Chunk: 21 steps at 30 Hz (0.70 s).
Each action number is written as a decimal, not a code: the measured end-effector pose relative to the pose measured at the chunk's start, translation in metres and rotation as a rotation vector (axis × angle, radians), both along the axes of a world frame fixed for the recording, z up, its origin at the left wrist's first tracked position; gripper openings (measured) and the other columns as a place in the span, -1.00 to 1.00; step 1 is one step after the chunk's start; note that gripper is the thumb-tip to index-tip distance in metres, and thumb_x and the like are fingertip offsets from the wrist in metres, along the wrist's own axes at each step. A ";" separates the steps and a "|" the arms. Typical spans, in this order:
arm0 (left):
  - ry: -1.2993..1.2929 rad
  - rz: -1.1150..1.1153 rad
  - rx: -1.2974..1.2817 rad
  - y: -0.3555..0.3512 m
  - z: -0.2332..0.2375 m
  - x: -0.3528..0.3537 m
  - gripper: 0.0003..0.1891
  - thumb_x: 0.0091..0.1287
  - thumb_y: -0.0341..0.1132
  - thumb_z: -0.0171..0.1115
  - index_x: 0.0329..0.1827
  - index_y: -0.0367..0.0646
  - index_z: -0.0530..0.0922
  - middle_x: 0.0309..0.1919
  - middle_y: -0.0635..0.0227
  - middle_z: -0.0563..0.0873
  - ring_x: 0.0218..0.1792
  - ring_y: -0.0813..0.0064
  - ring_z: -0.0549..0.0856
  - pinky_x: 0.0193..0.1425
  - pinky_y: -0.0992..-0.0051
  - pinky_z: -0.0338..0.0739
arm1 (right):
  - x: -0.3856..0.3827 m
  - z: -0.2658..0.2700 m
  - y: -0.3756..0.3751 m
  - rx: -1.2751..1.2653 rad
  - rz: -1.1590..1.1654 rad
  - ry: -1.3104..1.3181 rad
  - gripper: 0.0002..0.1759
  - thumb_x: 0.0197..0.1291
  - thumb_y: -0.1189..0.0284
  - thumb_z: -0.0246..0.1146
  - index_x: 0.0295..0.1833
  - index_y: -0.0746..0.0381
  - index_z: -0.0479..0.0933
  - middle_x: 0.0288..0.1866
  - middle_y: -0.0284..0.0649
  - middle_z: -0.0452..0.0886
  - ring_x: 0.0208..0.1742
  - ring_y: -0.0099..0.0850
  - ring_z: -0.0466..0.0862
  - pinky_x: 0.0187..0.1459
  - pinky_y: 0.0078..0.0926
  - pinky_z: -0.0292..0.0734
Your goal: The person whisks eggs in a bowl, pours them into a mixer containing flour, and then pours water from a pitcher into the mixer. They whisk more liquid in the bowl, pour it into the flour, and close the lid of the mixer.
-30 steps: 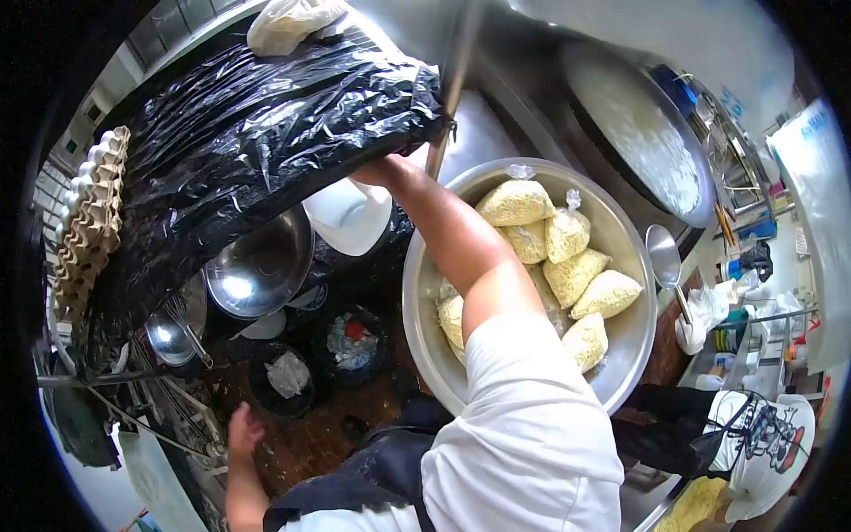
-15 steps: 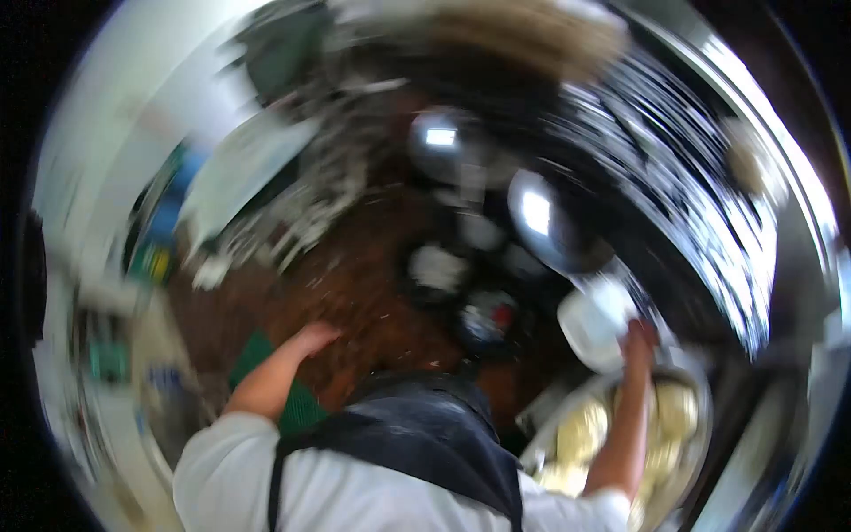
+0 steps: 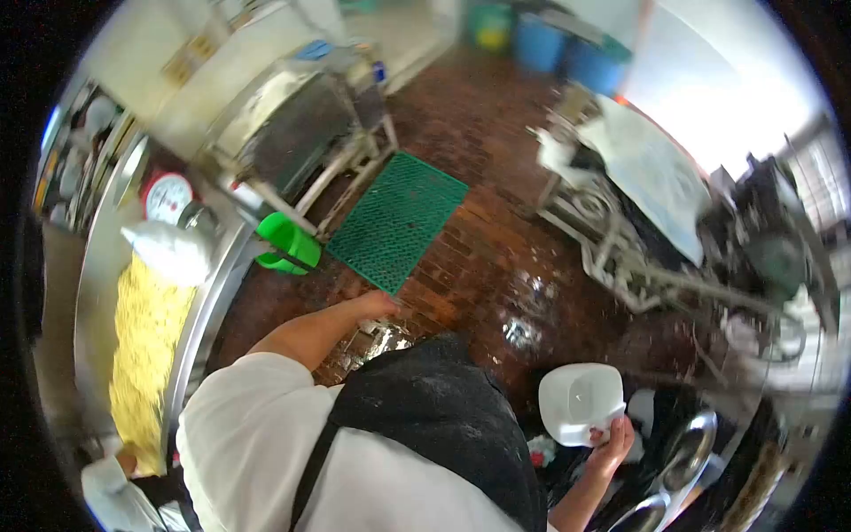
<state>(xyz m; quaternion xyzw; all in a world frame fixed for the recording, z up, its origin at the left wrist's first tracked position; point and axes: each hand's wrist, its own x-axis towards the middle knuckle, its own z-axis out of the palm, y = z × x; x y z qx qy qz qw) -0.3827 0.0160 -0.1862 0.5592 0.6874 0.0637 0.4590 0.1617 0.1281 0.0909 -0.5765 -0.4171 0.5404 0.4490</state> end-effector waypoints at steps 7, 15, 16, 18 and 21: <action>-0.224 1.020 -0.090 -0.041 0.077 -0.112 -0.69 0.17 -0.07 0.26 -0.33 -0.16 0.64 -0.45 0.29 0.62 -0.49 0.45 0.58 -0.41 0.33 0.50 | -0.257 0.046 0.180 0.127 0.630 0.002 -0.58 0.12 0.17 0.34 -0.14 0.33 0.51 -0.46 -0.40 0.50 -0.51 -0.63 0.44 -0.43 -0.66 0.31; -0.375 1.484 -0.416 -0.087 0.019 -0.150 -0.73 0.31 -0.18 0.10 -0.03 -0.06 0.61 -0.26 0.32 0.64 -0.35 0.37 0.64 -0.38 0.33 0.53 | -0.564 0.102 0.314 0.439 1.220 -0.134 -0.73 0.13 0.25 0.32 -0.26 0.23 0.53 -0.53 -0.45 0.45 -0.54 -0.68 0.39 -0.48 -0.67 0.28; -0.278 1.481 -0.535 -0.095 0.016 -0.150 -0.74 0.33 -0.22 0.06 -0.01 -0.07 0.58 -0.27 0.33 0.63 -0.34 0.36 0.64 -0.39 0.29 0.52 | -0.604 0.117 0.322 0.498 1.313 -0.195 -0.73 0.14 0.23 0.32 -0.27 0.22 0.54 -0.53 -0.44 0.46 -0.53 -0.68 0.40 -0.49 -0.66 0.29; -0.184 1.440 -0.460 -0.123 0.003 -0.126 -0.73 0.33 -0.19 0.06 -0.02 -0.08 0.58 -0.27 0.30 0.63 -0.34 0.31 0.64 -0.37 0.28 0.52 | -0.683 0.142 0.322 0.467 1.389 -0.229 -0.71 0.15 0.18 0.33 -0.24 0.20 0.57 -0.51 -0.43 0.50 -0.53 -0.70 0.42 -0.51 -0.64 0.31; -0.273 1.416 -0.363 -0.137 -0.016 -0.099 -0.72 0.34 -0.16 0.05 -0.03 -0.10 0.57 -0.27 0.27 0.64 -0.33 0.25 0.64 -0.33 0.26 0.51 | -0.797 0.144 0.333 0.625 1.535 -0.290 -0.52 0.11 -0.02 0.32 -0.23 0.23 0.58 -0.50 -0.38 0.54 -0.46 -0.60 0.52 -0.45 -0.54 0.43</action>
